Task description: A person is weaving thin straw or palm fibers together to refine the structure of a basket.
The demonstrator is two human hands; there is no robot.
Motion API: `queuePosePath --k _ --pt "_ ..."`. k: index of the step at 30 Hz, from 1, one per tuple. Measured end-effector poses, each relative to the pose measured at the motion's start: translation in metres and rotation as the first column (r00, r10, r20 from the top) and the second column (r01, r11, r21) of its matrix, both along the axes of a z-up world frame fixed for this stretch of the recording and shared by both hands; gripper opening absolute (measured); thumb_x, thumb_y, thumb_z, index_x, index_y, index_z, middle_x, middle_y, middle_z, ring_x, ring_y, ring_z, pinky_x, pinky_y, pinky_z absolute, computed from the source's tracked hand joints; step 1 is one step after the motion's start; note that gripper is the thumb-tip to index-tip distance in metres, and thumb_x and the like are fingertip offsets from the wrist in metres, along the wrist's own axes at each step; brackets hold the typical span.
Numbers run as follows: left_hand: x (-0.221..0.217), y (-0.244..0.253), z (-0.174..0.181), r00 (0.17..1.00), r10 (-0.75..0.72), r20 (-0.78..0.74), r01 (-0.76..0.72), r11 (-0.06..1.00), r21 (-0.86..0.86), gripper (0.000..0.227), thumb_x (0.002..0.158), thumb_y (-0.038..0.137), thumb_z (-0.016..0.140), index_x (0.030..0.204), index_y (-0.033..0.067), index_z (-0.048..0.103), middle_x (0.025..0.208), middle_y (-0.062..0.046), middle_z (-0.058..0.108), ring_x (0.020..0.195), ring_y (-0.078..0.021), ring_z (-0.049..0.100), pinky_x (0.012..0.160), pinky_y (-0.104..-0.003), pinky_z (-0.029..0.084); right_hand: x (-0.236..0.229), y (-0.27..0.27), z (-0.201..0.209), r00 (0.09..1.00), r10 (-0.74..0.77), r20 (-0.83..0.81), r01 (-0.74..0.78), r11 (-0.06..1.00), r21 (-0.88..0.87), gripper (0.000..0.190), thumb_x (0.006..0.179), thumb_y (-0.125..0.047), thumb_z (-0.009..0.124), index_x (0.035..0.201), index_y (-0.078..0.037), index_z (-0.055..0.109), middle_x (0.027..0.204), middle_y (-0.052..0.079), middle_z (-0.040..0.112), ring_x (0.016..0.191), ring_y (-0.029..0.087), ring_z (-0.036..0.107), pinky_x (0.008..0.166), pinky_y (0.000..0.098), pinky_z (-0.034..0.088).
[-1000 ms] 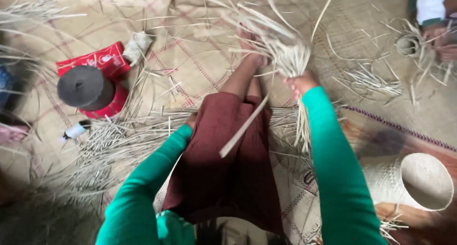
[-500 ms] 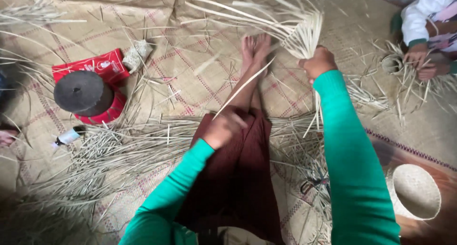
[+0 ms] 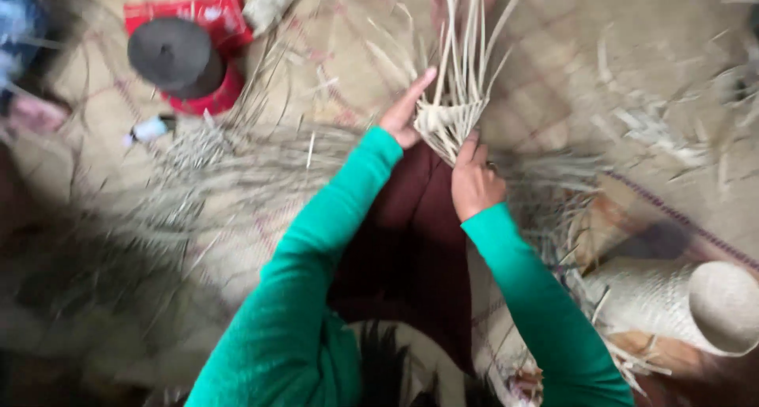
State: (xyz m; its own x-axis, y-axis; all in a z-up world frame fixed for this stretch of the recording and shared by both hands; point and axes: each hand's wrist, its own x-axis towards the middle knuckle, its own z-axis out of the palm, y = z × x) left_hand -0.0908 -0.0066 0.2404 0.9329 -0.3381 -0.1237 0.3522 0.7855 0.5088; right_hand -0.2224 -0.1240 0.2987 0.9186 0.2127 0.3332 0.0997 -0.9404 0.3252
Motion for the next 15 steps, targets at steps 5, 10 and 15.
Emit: queuePosePath --k 5,10,15 --pt "0.040 -0.007 -0.111 0.996 -0.055 -0.072 0.067 0.980 0.188 0.044 0.068 0.022 0.075 0.100 -0.0015 0.057 0.089 -0.020 0.063 0.078 -0.0352 0.063 0.066 -0.051 0.055 -0.051 0.014 -0.025 0.994 0.061 0.091 -0.049 0.991 -0.125 0.047 0.081 -0.003 0.036 0.127 0.004 0.035 0.081 0.007 0.049 0.047 0.018 0.058 0.039 0.0330 0.050" --pt "0.019 0.003 -0.125 0.991 -0.036 -0.130 0.075 0.949 0.305 0.051 0.069 0.007 0.074 0.112 -0.0046 0.049 0.097 -0.021 0.061 0.082 -0.0364 0.062 0.072 -0.051 0.053 -0.085 0.006 -0.103 0.998 0.064 -0.005 -0.064 0.994 -0.088 0.059 0.072 -0.005 0.043 0.129 0.006 0.032 0.062 0.004 0.044 0.038 0.020 0.052 0.034 0.0376 0.046" --pt "0.016 0.041 -0.102 0.994 -0.064 0.086 -0.020 0.679 0.734 0.051 0.070 0.046 0.056 0.092 -0.0006 0.057 0.075 -0.007 0.056 0.062 -0.0132 0.050 0.053 -0.024 0.044 -0.082 0.012 -0.131 0.992 -0.024 -0.127 0.008 0.992 -0.126 0.056 0.076 -0.016 0.046 0.126 0.007 0.033 0.065 0.007 0.054 0.032 0.019 0.048 0.027 0.0332 0.040"
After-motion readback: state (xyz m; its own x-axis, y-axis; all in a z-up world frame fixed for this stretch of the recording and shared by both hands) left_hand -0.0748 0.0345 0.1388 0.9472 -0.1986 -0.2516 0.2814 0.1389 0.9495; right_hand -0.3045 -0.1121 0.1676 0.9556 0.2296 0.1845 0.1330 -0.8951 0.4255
